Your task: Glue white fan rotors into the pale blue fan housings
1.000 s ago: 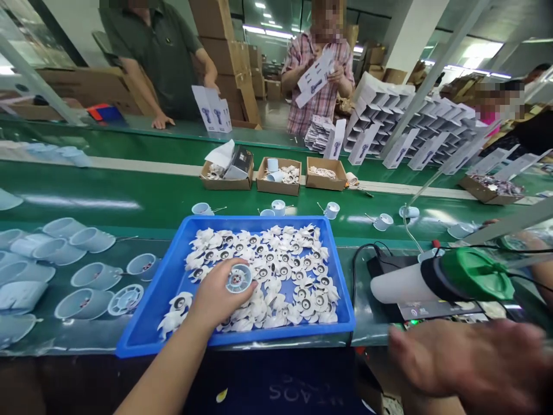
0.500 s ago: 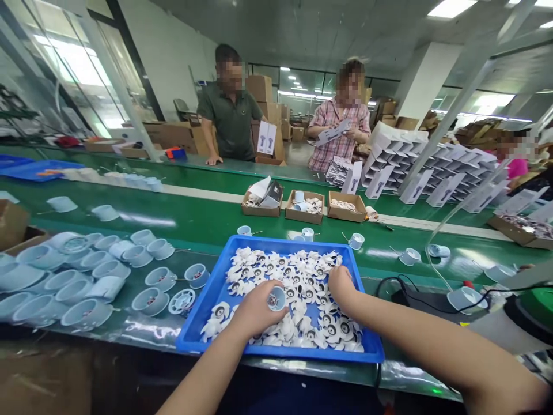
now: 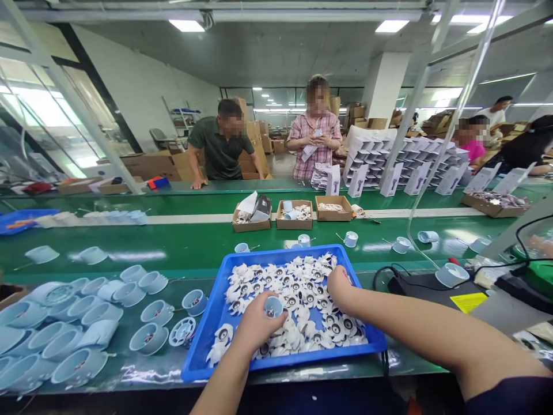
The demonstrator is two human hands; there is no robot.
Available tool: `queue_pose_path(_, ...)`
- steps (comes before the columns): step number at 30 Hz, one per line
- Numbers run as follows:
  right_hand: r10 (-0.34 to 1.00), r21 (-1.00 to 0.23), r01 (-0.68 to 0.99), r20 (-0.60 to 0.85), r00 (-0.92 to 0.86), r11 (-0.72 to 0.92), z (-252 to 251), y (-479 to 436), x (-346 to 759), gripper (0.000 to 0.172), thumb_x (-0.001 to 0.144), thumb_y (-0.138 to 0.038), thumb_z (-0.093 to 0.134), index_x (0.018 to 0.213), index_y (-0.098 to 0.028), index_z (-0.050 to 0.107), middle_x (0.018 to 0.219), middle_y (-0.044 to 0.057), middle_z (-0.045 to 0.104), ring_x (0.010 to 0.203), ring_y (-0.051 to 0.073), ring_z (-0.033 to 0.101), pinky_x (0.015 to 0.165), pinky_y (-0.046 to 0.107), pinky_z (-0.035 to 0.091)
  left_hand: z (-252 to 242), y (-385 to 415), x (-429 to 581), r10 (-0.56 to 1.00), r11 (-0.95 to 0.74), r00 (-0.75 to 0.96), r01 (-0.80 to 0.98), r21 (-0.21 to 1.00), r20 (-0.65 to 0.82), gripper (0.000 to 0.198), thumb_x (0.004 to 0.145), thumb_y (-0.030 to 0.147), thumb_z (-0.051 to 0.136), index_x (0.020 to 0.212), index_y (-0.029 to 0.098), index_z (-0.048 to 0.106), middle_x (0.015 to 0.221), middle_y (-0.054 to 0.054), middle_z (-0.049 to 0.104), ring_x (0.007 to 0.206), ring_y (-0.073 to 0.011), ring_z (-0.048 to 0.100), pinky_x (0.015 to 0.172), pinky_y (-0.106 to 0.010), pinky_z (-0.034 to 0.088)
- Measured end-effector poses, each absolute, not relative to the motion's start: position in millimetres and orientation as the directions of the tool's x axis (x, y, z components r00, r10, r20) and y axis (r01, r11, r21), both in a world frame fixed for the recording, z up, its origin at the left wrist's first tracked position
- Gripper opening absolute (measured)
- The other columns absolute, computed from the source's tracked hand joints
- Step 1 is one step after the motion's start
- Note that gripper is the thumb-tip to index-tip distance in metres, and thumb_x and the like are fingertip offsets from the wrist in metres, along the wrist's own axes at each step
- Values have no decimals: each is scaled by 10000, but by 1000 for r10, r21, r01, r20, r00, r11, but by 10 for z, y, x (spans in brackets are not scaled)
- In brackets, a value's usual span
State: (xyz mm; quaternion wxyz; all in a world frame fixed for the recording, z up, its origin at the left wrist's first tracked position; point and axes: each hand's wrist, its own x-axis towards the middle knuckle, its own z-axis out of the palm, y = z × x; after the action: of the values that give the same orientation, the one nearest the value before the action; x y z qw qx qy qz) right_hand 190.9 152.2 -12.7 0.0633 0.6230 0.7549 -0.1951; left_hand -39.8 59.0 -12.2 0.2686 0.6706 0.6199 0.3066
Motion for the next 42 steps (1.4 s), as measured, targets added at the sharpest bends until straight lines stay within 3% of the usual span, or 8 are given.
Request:
queue_pose_path(4,942,-644,748,-123,-311,163,233,1446,2065,278,922,-358,644,1061,-120,603,1120,99,580,1044,253,561,913,452,475,-155,625,-438,989,-72,-54,622,780,135,403,718,404,682,1037,190,561,964,-56,675,878,-260,667,803,-389,518)
queue_pose_path(8,943,-969,195,84,-322,152,399,1026,2159,353,882,-508,545,1032,-188,528,949,47,561,833,192,559,813,375,478,-159,594,-448,966,-151,-92,552,820,240,503,786,439,596,1194,186,446,1122,-99,618,994,-255,642,890,-416,508)
queue_pose_path(10,952,-990,-114,110,-285,80,355,765,2130,373,872,-547,449,1041,-216,477,892,33,534,740,171,539,753,351,477,-105,522,-417,955,-236,-37,504,831,294,510,822,392,558,1264,189,404,1230,-129,574,1096,-259,608,960,-434,478)
queue_pose_path(12,954,-936,-351,79,-289,-29,271,551,2077,332,847,-525,468,989,-224,473,829,18,516,687,159,525,706,331,473,-8,417,-350,950,-300,73,480,825,303,528,825,352,593,1301,203,418,1295,-143,549,1172,-277,572,1004,-455,454)
queue_pose_path(15,933,-810,-550,8,-359,-205,161,367,2026,283,788,-445,630,902,-212,517,776,4,526,671,143,531,680,291,471,175,249,-204,932,-360,236,522,773,275,553,768,357,714,1272,234,522,1299,-129,571,1219,-315,538,1046,-494,421)
queue_pose_path(19,893,-675,-644,-50,-447,-360,112,293,2050,346,742,-381,774,963,-173,608,838,22,583,684,120,550,687,244,475,344,120,-25,894,-445,326,572,690,306,602,718,322,787,1275,285,561,1291,-90,599,1217,-314,532,1049,-497,422)
queue_pose_path(23,865,-623,-660,-56,-498,-420,102,268,2107,377,721,-346,836,983,-152,646,844,27,597,685,119,563,691,237,484,378,80,52,875,-484,356,599,638,329,637,727,313,792,1308,308,529,1287,-70,615,1204,-292,548,1036,-468,443)
queue_pose_path(42,880,-658,-643,-67,-470,-393,22,222,2265,387,739,-365,849,1037,-212,654,854,5,639,723,122,608,743,249,502,385,98,250,826,-563,414,656,504,383,613,758,286,765,1306,290,491,1245,-70,634,1149,-274,584,1000,-431,462)
